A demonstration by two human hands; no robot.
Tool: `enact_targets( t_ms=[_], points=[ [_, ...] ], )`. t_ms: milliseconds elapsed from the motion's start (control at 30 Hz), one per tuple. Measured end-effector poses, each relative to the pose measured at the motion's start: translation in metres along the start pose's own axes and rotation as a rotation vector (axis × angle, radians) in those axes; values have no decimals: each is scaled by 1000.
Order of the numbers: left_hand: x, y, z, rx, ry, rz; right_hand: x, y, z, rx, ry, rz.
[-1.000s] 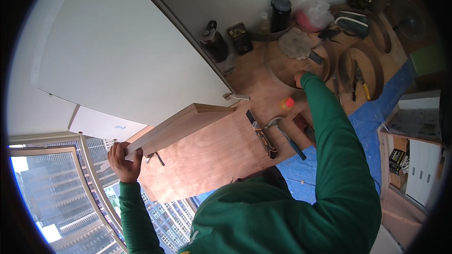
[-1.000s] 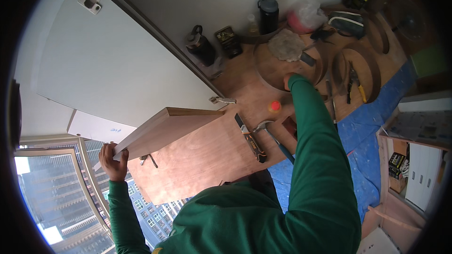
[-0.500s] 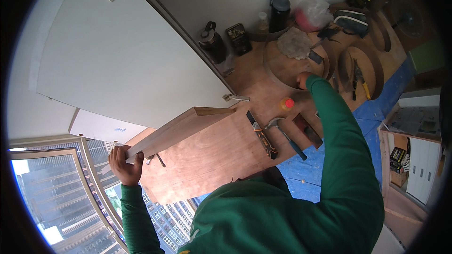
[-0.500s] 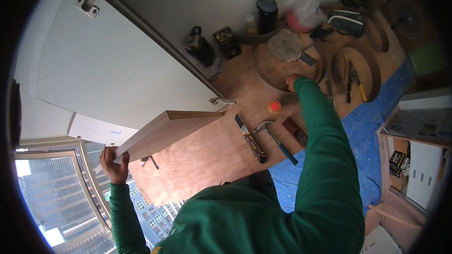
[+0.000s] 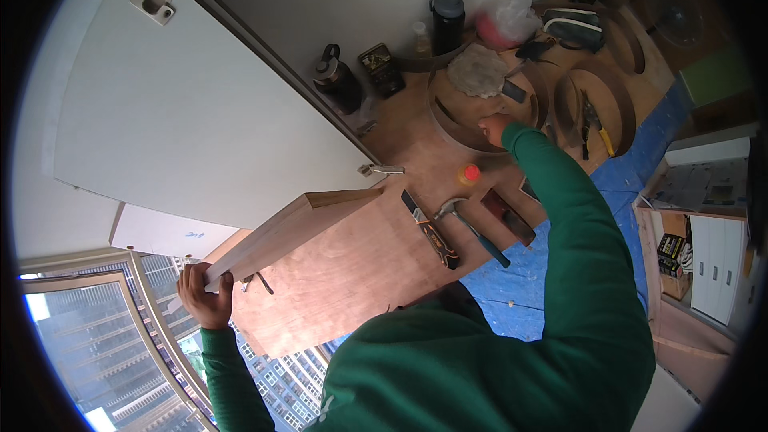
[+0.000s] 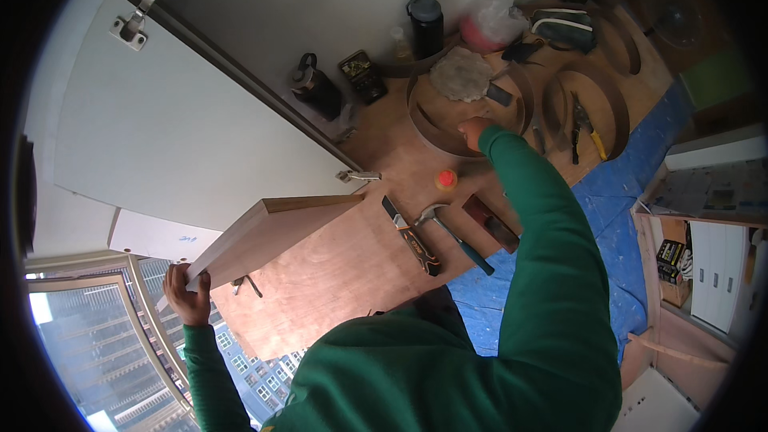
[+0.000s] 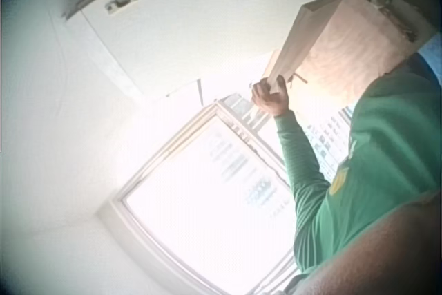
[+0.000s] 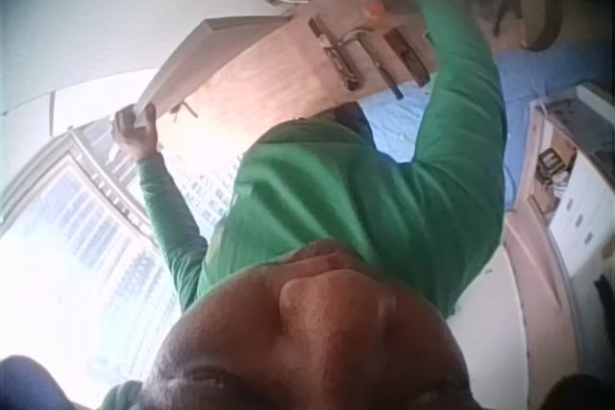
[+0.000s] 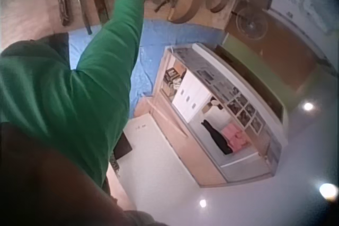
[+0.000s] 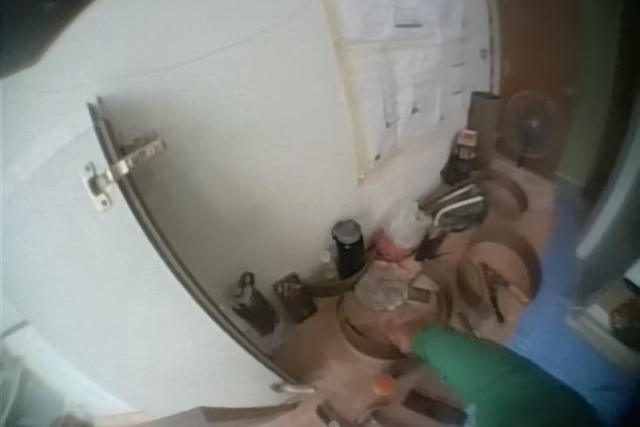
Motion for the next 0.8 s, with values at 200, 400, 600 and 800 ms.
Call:
enact_targets(
  t_ms=[200,400,600,800],
  points=[
    [1,-2,0,-17,-13,-18,-12,17,62,-278,-285,-35],
    [2,-6,-1,-16,-8,-14,-12,66,119,-541,-485,188],
    [1,-6,0,-23,-24,-8,41,142,186,-443,-657,153],
    [1,-4,-1,-34,-1,-12,92,179,216,-495,-1196,309]
  ],
)
Point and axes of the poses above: each hand's wrist, its own y-axis away from the middle knuckle, its own z-axis out of the back of the hand, x = y × z, the point moved 1 cm from there along -y, towards the middle knuckle, and after that the axes turned 4 degrees about z, right-handed, at the moved point
